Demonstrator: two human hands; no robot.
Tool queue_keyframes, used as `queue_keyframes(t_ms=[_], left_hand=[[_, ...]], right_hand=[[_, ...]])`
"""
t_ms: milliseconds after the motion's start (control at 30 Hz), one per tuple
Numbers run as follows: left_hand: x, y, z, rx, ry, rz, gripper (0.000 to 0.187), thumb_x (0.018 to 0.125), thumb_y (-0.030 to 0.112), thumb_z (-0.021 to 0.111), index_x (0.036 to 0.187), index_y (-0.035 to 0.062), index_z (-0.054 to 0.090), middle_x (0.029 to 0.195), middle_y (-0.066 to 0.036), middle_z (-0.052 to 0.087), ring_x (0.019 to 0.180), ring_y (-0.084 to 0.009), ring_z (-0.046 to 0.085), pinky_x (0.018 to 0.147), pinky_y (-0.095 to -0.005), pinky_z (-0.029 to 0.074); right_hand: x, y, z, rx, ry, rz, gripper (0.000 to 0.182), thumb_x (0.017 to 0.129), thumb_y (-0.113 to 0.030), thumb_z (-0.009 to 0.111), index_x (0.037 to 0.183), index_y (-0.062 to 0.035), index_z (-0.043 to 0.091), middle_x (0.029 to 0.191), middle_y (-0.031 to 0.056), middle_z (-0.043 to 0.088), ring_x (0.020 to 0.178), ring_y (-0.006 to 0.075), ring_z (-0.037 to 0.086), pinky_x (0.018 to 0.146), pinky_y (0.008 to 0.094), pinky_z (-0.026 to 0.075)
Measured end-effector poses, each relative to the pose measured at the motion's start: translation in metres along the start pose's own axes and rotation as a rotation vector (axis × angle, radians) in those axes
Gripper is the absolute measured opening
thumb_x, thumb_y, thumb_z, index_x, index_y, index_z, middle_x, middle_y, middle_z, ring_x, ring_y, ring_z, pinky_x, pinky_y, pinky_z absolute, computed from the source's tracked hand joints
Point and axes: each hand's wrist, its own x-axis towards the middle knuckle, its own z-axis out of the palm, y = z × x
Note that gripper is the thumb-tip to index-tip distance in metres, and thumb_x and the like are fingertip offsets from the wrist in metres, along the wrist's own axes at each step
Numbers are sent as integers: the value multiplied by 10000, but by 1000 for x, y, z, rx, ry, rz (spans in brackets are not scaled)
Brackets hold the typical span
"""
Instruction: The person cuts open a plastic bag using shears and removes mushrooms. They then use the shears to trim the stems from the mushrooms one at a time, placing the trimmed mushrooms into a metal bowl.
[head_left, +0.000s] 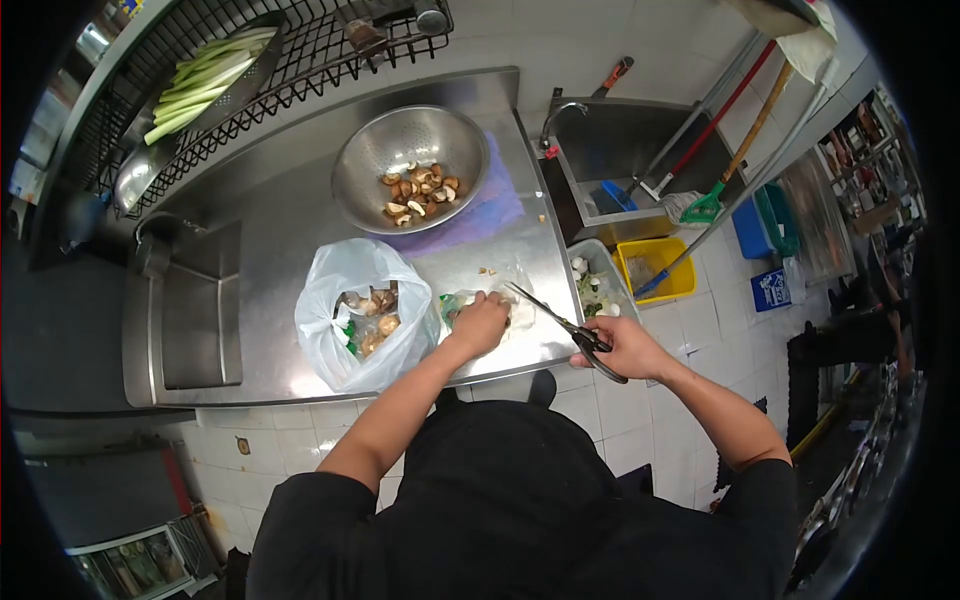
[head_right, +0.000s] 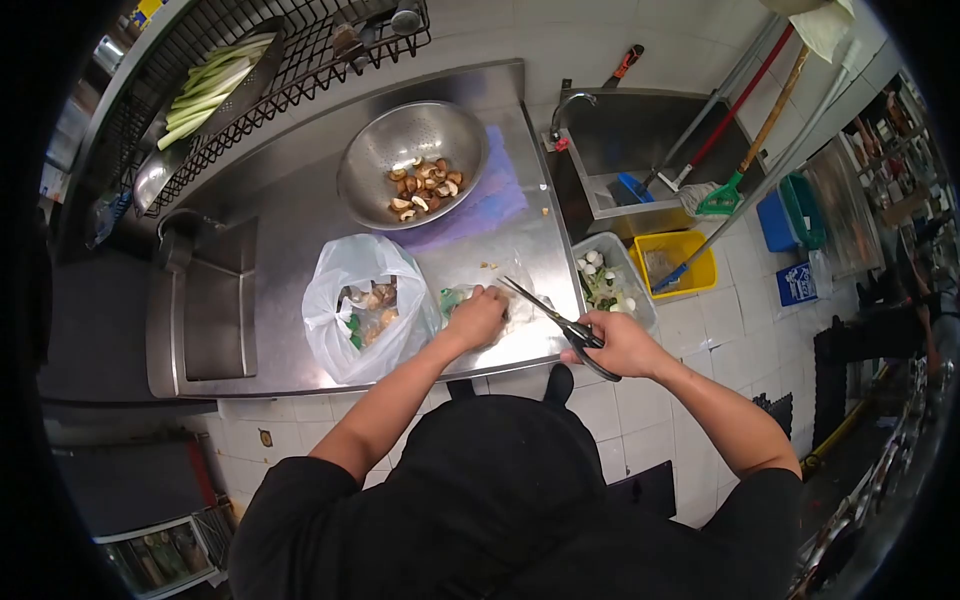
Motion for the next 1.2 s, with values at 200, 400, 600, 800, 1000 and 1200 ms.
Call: queue_keyframes(t_ms=[200,400,600,800,1000,1200], left_hand=[[-9,-12,-31,-731,176,-266,422,846,24,653,1260,-37,595,1023,-133,699,803,-242,677,740,-352,558],[-26,-14,-43,-1356,197,-347,476,857,-74,626,1328,-66,556,1021,-86,700,804,-126,658,729,-258,544],[-33,-20,-40,-1491,123,-475,393,946,-14,550,1336,-59,556,1068,-112,696,847,-149,677,801,-257,559],[-28,-20,-27,-1248,138,-495,255,966,70,583,1174,-61,652,982,-116,696,707,-145,666,653,-236,565],[-20,-18,-39,-1064,190,-658,202,903,102,681,1021,-61,663,853,-119,699,613,-135,647,519,-243,546],[-21,-8,-50,-1151,267,-650,305,902,101,706,1148,-57,620,907,-107,688,665,-151,669,566,-240,548]], right_hand=[[2,22,44,-79,225,-208,505,776,-304,839,1115,11,637,777,141,646,685,257,631,642,366,509],[6,29,96,-214,378,-230,548,767,-128,768,1263,11,578,985,209,670,886,377,669,760,430,543],[10,26,115,-389,314,-167,528,822,-185,736,1269,9,530,950,146,645,898,346,652,738,444,545],[22,42,120,-308,224,-183,394,812,-210,759,1101,12,611,692,111,642,651,344,649,637,443,529],[7,50,120,319,27,54,408,847,-366,791,967,2,661,588,17,581,512,119,587,512,307,480],[4,57,117,909,-187,222,451,890,-388,755,1083,1,634,662,-6,578,514,81,550,418,226,419]])
